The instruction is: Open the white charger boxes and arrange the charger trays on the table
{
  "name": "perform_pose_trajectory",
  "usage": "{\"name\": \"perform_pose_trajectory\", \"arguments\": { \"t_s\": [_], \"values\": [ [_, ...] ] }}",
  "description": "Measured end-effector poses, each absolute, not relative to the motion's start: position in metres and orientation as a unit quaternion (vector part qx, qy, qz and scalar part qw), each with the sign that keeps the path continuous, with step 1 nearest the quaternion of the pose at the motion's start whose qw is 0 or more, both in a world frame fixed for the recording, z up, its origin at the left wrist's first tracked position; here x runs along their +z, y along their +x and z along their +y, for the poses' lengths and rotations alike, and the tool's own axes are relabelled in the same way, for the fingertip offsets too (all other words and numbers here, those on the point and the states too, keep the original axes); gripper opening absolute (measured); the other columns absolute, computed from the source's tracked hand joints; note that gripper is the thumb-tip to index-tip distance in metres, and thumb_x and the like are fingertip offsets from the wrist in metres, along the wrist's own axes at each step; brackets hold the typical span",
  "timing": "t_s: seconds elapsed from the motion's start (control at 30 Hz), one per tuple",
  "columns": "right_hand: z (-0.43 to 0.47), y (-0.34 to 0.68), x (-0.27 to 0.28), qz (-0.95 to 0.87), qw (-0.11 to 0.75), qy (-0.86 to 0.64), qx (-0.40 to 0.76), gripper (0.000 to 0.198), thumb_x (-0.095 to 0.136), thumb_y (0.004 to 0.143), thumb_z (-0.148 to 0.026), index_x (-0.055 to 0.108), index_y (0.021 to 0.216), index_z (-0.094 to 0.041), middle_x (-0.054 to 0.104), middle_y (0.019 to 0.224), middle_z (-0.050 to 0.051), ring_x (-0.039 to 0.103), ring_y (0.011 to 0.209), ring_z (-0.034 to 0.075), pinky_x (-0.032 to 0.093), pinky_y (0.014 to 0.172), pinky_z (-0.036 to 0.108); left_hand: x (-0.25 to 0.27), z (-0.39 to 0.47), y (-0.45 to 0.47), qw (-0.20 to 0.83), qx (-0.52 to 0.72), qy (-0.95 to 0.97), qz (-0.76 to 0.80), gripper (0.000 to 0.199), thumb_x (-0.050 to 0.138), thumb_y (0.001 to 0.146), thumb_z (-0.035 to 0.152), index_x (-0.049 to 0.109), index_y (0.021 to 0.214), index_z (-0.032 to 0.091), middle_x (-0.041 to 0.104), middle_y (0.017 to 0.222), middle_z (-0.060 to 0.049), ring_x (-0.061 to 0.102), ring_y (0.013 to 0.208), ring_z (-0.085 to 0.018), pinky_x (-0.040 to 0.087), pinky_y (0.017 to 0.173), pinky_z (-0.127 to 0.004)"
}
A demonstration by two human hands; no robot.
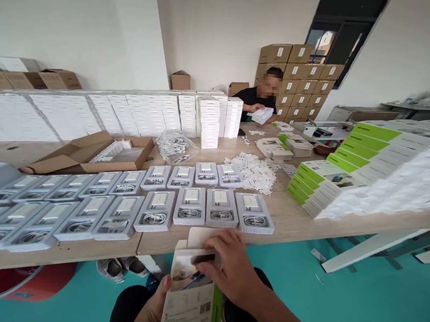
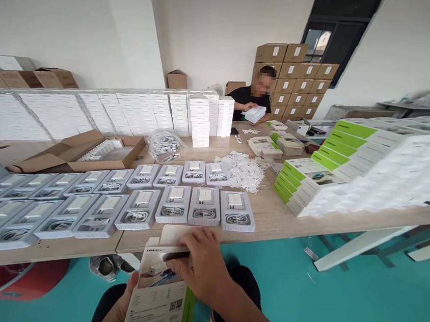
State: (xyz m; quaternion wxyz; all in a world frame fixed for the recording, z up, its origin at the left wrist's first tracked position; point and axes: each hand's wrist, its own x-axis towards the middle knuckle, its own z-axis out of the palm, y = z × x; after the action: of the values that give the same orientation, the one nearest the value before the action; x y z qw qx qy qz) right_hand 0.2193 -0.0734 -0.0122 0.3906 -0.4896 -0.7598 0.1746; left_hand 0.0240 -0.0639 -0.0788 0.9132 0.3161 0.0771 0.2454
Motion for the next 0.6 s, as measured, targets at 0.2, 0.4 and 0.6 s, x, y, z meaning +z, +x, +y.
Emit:
{"name": "perform_pose_trajectory", "arguments": {
  "t_s": [0.2, 0.4, 0.6],
  "values": [
    [-0.078, 0.233, -0.019, -0.630, 0.475, -0.492, 0.368, 0.043, 0.074, 0.077, -0.047, 0.057, 0.112, -0.028, 0.047, 0.136, 0.007, 0.046, 0.124, 0.027, 0.047, 0.094, 0.039, -0.070, -0.058, 0.013, 0.862, 0.319, 0.322, 0.229, 0.051, 0.070, 0.078, 0.031, 0.063, 0.124, 0.011, 0.073, 0.105, -0.017, 0.066, 0.103, -0.034, 0.046, 0.095, -0.046],
    [-0.089, 0.232, -0.036, -0.575, 0.405, -0.383, 0.599, 0.037, 0.062, 0.086, -0.050, 0.066, 0.111, -0.023, 0.068, 0.099, 0.006, 0.062, 0.095, 0.025, 0.051, 0.080, 0.037, -0.052, -0.051, 0.008, 0.736, 0.334, 0.460, 0.369, 0.041, 0.063, 0.087, 0.040, 0.066, 0.120, 0.018, 0.070, 0.118, -0.013, 0.065, 0.105, -0.032, 0.049, 0.090, -0.043],
    [-0.092, 0.210, -0.048, -0.506, 0.506, -0.411, 0.565, 0.034, 0.058, 0.089, -0.052, 0.068, 0.085, -0.020, 0.063, 0.072, 0.001, 0.057, 0.068, 0.017, 0.044, 0.061, 0.028, -0.039, -0.037, 0.014, 0.484, 0.371, 0.654, 0.448, 0.039, 0.067, 0.083, 0.042, 0.068, 0.115, 0.020, 0.072, 0.111, -0.011, 0.064, 0.106, -0.034, 0.052, 0.082, -0.038]
  ]
}}
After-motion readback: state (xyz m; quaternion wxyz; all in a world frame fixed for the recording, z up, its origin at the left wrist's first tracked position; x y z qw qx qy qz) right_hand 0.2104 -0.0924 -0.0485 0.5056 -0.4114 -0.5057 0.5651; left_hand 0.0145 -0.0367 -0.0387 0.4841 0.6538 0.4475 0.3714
